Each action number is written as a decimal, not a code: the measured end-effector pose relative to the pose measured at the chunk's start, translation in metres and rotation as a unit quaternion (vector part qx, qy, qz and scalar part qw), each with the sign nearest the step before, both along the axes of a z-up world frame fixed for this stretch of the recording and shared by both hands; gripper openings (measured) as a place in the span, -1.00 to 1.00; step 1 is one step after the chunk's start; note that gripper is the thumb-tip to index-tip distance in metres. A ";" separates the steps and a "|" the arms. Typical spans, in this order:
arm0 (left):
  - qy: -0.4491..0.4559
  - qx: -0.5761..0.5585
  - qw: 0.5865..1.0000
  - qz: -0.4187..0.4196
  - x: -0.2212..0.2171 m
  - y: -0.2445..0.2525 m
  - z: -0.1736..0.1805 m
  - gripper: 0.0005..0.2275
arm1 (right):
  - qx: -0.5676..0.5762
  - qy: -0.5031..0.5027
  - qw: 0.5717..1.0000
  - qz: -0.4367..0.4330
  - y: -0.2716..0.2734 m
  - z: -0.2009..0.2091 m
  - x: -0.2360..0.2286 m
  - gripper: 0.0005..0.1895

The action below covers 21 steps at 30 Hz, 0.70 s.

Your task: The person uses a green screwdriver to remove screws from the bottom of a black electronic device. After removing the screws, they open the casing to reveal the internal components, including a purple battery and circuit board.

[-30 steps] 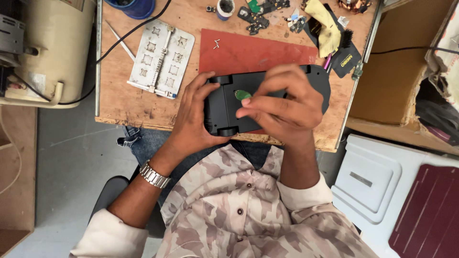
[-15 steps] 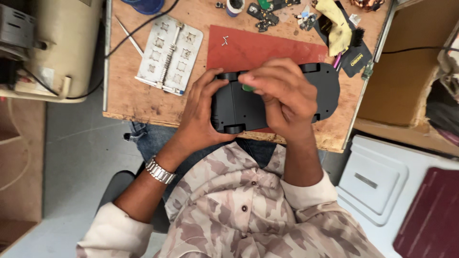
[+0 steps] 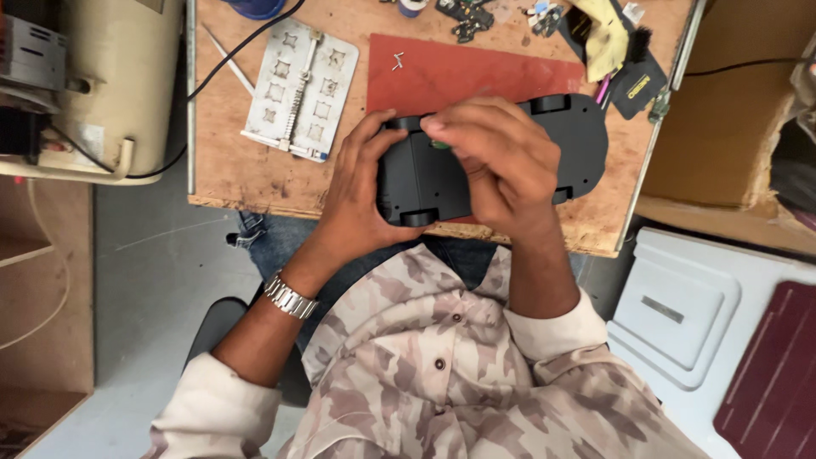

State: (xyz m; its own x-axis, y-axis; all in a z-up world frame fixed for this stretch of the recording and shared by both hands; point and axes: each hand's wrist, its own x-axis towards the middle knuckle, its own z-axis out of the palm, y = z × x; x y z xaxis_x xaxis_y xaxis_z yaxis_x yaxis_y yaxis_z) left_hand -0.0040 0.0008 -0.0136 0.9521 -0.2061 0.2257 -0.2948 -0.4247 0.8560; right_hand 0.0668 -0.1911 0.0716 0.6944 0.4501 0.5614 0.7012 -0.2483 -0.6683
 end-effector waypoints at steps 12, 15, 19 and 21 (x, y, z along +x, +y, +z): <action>-0.009 -0.004 1.000 -0.003 0.001 -0.001 -0.002 -0.05 | -0.024 -0.010 1.000 -0.011 -0.001 0.001 -0.004 -0.72; -0.007 -0.003 1.000 -0.003 0.002 0.001 -0.001 -0.04 | -0.046 -0.019 0.999 0.005 0.001 0.008 -0.002 -0.66; -0.013 0.000 1.000 0.000 0.002 -0.001 -0.002 -0.04 | -0.026 0.007 1.000 0.011 0.003 0.004 -0.003 -0.68; -0.007 0.001 1.000 -0.002 0.002 -0.001 -0.003 -0.04 | -0.035 0.006 0.999 0.007 0.003 -0.003 -0.002 -0.69</action>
State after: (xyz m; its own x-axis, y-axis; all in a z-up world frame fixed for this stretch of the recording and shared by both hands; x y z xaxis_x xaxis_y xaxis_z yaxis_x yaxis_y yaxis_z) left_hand -0.0021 0.0000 -0.0163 0.9480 -0.2098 0.2392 -0.3087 -0.4246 0.8511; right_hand 0.0651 -0.1876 0.0689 0.6944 0.4973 0.5202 0.6972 -0.2860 -0.6573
